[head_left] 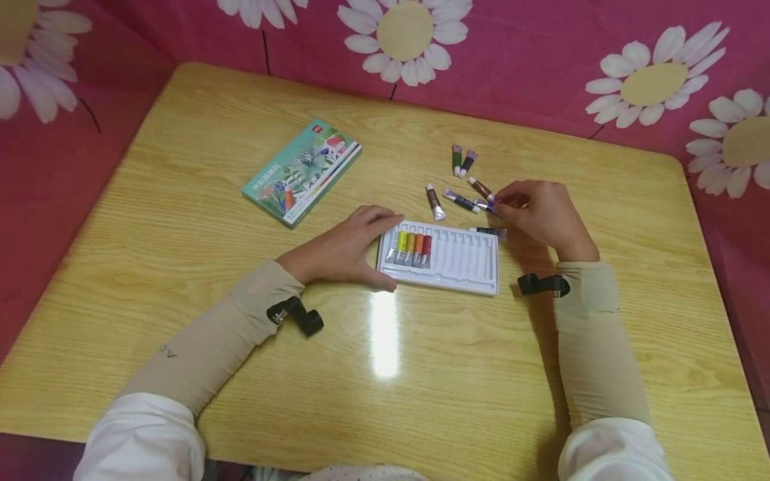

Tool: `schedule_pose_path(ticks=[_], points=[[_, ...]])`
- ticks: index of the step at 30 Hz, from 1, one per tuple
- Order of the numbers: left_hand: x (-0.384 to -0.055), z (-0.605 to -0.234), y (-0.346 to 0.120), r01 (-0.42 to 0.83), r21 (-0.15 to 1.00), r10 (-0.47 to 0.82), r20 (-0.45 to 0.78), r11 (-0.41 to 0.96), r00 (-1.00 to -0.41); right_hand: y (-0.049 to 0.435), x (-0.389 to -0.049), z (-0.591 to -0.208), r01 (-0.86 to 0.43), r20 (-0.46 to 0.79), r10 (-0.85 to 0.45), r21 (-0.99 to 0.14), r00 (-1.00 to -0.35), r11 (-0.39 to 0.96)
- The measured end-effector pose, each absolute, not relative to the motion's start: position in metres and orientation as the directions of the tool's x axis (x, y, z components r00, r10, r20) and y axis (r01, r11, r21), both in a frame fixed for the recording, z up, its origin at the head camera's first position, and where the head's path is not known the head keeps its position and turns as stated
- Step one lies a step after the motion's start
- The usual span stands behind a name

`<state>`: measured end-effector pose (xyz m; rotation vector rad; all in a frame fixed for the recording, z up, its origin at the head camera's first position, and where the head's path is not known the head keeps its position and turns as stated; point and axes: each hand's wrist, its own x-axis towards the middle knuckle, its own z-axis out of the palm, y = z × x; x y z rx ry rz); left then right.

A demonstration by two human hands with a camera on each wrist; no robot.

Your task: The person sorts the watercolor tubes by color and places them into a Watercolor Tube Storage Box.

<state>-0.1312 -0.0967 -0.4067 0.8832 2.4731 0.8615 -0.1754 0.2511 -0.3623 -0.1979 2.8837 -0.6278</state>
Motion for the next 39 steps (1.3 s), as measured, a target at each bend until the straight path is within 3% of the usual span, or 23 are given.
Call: schedule_pose_path(ticks=[39], points=[[-0.1316, -0.4090, -0.0971, 0.441, 0.655, 0.668, -0.133, 0.614, -0.732, 0.2566, -0.1788, -0.3665, -0.080, -0.203, -0.170, -0.389, -0.964, 0.918]])
